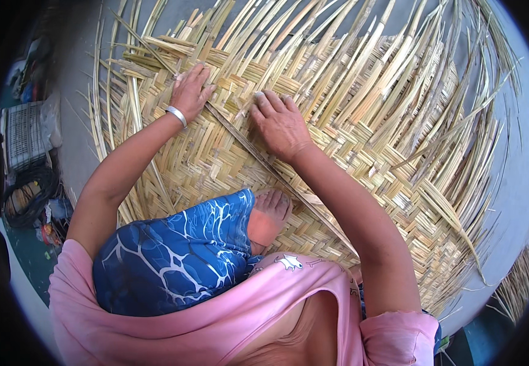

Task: The person weaves a large circular basket using dried palm leaves. They sit on the floor and interlace the leaves by hand, pulling them through the existing weave to expand the basket's diameter.

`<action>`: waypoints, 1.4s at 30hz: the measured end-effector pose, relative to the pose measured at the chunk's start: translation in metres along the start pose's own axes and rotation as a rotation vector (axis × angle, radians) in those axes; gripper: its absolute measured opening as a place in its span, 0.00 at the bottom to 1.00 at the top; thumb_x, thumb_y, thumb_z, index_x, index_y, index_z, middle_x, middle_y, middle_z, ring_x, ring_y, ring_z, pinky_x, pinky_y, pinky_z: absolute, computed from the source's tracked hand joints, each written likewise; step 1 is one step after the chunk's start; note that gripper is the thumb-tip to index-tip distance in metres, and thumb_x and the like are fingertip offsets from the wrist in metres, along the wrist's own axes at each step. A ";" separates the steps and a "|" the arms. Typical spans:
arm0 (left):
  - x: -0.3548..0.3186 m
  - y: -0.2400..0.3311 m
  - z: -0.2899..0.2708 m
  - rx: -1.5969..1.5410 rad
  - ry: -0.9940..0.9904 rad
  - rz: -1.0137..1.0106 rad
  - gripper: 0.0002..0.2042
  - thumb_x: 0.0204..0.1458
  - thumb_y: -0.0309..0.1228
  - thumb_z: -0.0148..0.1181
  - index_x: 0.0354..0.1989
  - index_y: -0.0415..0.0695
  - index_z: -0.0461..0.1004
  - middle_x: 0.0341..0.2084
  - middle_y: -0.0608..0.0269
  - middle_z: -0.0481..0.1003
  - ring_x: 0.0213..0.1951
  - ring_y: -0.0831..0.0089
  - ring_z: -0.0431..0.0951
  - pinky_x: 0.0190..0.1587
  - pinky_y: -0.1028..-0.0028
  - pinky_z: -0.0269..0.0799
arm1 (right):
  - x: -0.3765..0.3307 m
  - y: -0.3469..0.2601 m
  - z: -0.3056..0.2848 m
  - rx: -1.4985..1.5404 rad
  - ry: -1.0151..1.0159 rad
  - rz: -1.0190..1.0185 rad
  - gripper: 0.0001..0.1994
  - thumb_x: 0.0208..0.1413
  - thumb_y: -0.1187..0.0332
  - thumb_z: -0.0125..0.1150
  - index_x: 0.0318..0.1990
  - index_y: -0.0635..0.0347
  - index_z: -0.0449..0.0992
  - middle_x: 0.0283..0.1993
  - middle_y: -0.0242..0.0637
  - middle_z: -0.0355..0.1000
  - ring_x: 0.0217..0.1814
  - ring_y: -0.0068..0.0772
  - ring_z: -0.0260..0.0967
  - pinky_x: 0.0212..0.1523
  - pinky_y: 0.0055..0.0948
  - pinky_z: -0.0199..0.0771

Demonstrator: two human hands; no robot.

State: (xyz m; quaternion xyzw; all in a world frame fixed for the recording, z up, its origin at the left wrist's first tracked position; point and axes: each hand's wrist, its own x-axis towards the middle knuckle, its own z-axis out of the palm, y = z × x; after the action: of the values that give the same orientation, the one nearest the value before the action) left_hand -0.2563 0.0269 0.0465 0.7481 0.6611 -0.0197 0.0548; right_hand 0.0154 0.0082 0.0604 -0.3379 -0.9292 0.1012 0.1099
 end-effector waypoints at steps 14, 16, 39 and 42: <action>0.007 0.013 -0.010 0.090 -0.123 0.091 0.24 0.56 0.41 0.45 0.59 0.43 0.58 0.61 0.57 0.55 0.64 0.61 0.51 0.62 0.59 0.45 | -0.217 0.088 -0.138 -0.202 -0.455 0.020 0.19 0.47 0.68 0.52 0.50 0.58 0.69 0.60 0.41 0.60 0.66 0.40 0.51 0.63 0.40 0.51; 0.002 0.013 -0.002 0.142 -0.082 0.098 0.26 0.57 0.43 0.43 0.60 0.40 0.55 0.62 0.54 0.54 0.64 0.59 0.51 0.62 0.59 0.45 | -0.252 0.091 -0.165 -0.234 -0.513 0.164 0.19 0.47 0.70 0.51 0.50 0.59 0.69 0.60 0.42 0.59 0.64 0.40 0.53 0.62 0.38 0.53; 0.044 0.341 -0.077 0.293 -0.221 1.206 0.27 0.46 0.34 0.58 0.56 0.41 0.61 0.60 0.50 0.55 0.62 0.54 0.53 0.60 0.59 0.51 | -0.573 0.171 -0.130 1.243 1.564 1.719 0.16 0.51 0.68 0.54 0.47 0.63 0.64 0.37 0.38 0.65 0.38 0.31 0.67 0.27 0.26 0.65; 0.051 0.389 -0.070 0.385 -0.266 1.378 0.27 0.46 0.38 0.58 0.55 0.44 0.63 0.60 0.53 0.57 0.63 0.59 0.53 0.62 0.59 0.49 | -0.597 0.183 -0.133 1.294 1.763 1.642 0.15 0.52 0.68 0.53 0.47 0.64 0.64 0.45 0.42 0.63 0.48 0.41 0.66 0.34 0.31 0.68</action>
State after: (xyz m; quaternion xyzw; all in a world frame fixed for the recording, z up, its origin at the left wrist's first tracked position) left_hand 0.1330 0.0384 0.1326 0.9822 0.0126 -0.1875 0.0021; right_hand 0.6090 -0.2269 0.0586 -0.6276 0.1273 0.3025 0.7059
